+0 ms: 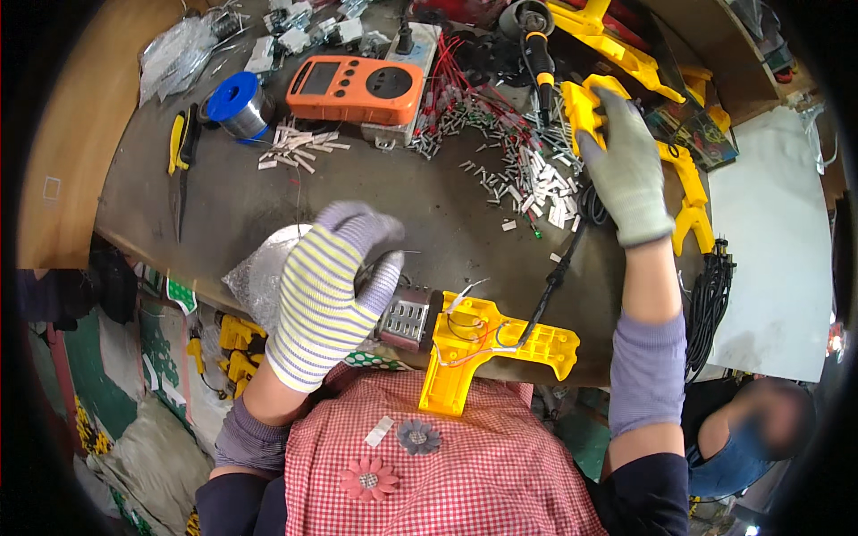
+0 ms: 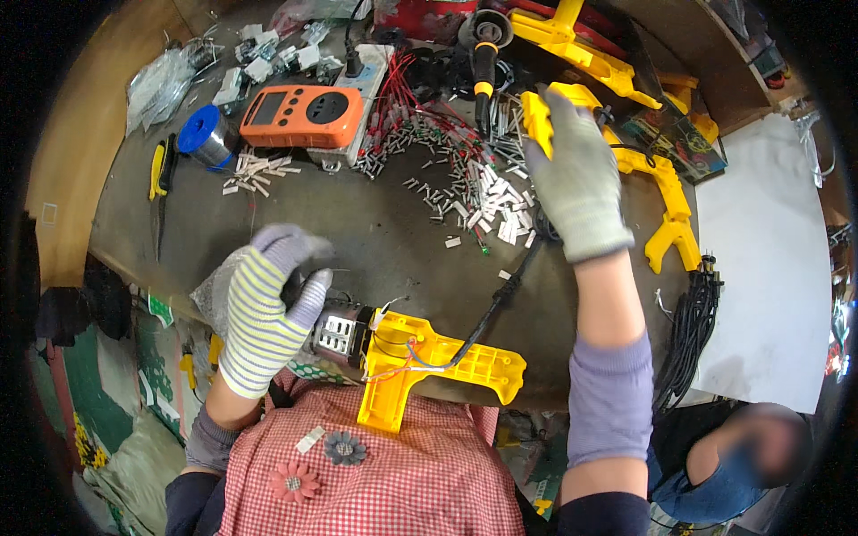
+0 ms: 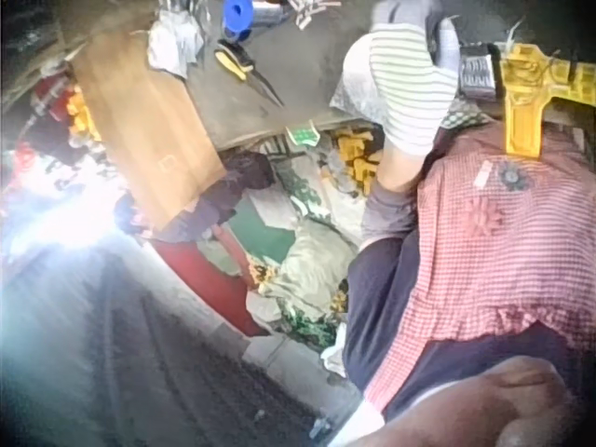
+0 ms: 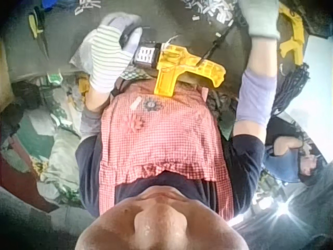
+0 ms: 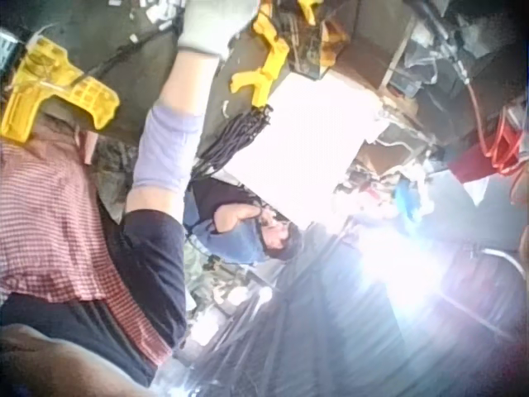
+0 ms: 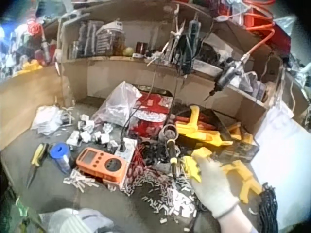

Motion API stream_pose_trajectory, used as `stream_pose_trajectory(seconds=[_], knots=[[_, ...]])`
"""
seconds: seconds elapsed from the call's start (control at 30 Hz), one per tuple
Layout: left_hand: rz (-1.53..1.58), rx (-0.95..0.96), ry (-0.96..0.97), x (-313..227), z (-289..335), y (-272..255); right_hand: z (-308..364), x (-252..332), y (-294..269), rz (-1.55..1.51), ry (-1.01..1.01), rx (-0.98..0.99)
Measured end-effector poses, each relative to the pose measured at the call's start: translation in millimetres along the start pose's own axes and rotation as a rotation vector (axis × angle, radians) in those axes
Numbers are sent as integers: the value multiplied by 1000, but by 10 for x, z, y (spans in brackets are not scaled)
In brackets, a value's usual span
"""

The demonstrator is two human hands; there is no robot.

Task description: Assembling and soldering internal components into a yellow plastic tool housing.

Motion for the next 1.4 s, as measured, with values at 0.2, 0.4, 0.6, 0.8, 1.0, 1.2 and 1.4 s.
stream_pose_trajectory(seconds=[0.2,0.4,0.6,0.8,1.0,1.2,1.4], knots=[[-104,-31,248,-256,345,-191,1081,467,-543,-765,-168,579],[2,91,131,-423,349,121,1187,740,-501,-723,-283,626],[147,-4,99,-413,392,149,1242,664,-656,-752,-227,561],[205,-41,98,-389,402,191,1268,651,-674,-743,-197,522],[149,-16,139,-435,342,142,1320,679,-691,-748,-169,442],[56,11,233,-413,412,192,1349,714,-711,-673,-149,328],[-16,70,410,-470,381,173,1381,745,-665,-620,-163,261]])
Point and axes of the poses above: each hand's wrist, its own z-axis away from the middle knuckle, its own y-axis out of the palm, x = y × z, the point moved 2 cm from there along -z, towards the middle knuckle, and after that the axes turned 1 degree about y, right-handed, at the moved point
